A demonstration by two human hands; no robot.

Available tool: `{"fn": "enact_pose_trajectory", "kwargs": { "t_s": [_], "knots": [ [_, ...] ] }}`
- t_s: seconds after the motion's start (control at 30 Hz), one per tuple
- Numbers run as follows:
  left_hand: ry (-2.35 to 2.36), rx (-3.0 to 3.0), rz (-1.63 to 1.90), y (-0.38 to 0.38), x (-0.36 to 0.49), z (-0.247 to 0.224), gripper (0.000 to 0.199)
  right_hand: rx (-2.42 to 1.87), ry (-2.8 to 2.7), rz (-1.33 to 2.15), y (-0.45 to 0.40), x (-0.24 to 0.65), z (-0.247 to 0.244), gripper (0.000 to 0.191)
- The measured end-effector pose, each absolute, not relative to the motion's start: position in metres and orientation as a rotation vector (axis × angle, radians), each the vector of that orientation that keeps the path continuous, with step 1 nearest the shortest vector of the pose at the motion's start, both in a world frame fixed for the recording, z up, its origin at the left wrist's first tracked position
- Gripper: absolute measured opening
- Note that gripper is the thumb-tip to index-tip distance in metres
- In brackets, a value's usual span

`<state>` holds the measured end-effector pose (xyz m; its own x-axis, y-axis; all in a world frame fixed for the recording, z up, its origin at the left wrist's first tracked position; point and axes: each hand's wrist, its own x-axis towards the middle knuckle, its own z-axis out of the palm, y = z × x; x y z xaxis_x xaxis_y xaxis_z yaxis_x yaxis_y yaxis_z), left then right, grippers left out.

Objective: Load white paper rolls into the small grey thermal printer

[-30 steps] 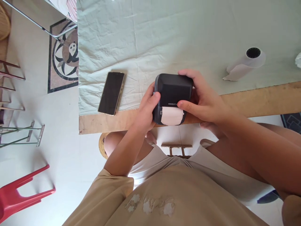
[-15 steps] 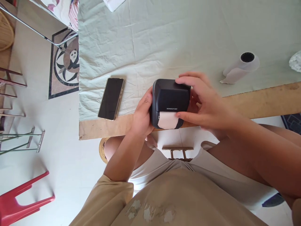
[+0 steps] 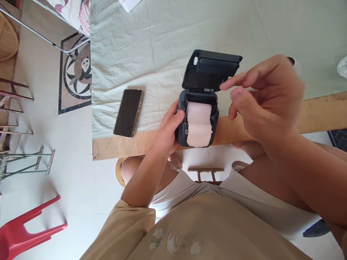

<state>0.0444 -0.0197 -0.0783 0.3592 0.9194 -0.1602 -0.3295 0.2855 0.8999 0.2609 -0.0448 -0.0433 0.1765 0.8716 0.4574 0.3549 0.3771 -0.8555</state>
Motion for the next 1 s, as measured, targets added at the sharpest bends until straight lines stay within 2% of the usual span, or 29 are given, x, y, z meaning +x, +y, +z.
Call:
{"fn": "enact_pose_trajectory", "kwargs": {
  "t_s": [0.1, 0.2, 0.27, 0.43, 0.57, 0.67, 0.83, 1.0],
  "knots": [
    [0.752, 0.936, 0.944, -0.020, 0.044, -0.081, 0.045, -1.331, -1.734, 0.353, -0.048, 0.260, -0.042, 0.005],
    [0.700, 0.981, 0.933, -0.020, 0.042, -0.082, 0.050, -1.549, -2.032, 0.168, -0.051, 0.255, -0.036, 0.017],
    [0.691, 1.000, 0.929, -0.021, 0.042, -0.082, 0.052, -1.708, -2.143, 0.203, -0.050, 0.251, -0.030, 0.026],
    [0.744, 0.987, 0.888, -0.023, 0.041, -0.075, 0.051, -1.810, -2.141, 0.496, -0.046, 0.249, -0.017, 0.040],
    [0.790, 0.933, 0.888, -0.024, 0.042, -0.072, 0.051, -1.485, -1.869, 0.961, -0.051, 0.271, -0.007, 0.041],
    [0.849, 0.856, 0.953, -0.023, 0.044, -0.071, 0.048, -1.336, -1.494, 1.114, -0.049, 0.294, -0.008, 0.048],
    [0.882, 0.810, 0.987, -0.021, 0.047, -0.070, 0.044, -1.571, -1.156, 1.024, -0.031, 0.314, -0.042, 0.043],
    [0.824, 0.821, 1.003, -0.020, 0.048, -0.074, 0.037, -1.717, -1.503, 0.664, -0.028, 0.312, -0.069, 0.028]
  ]
}}
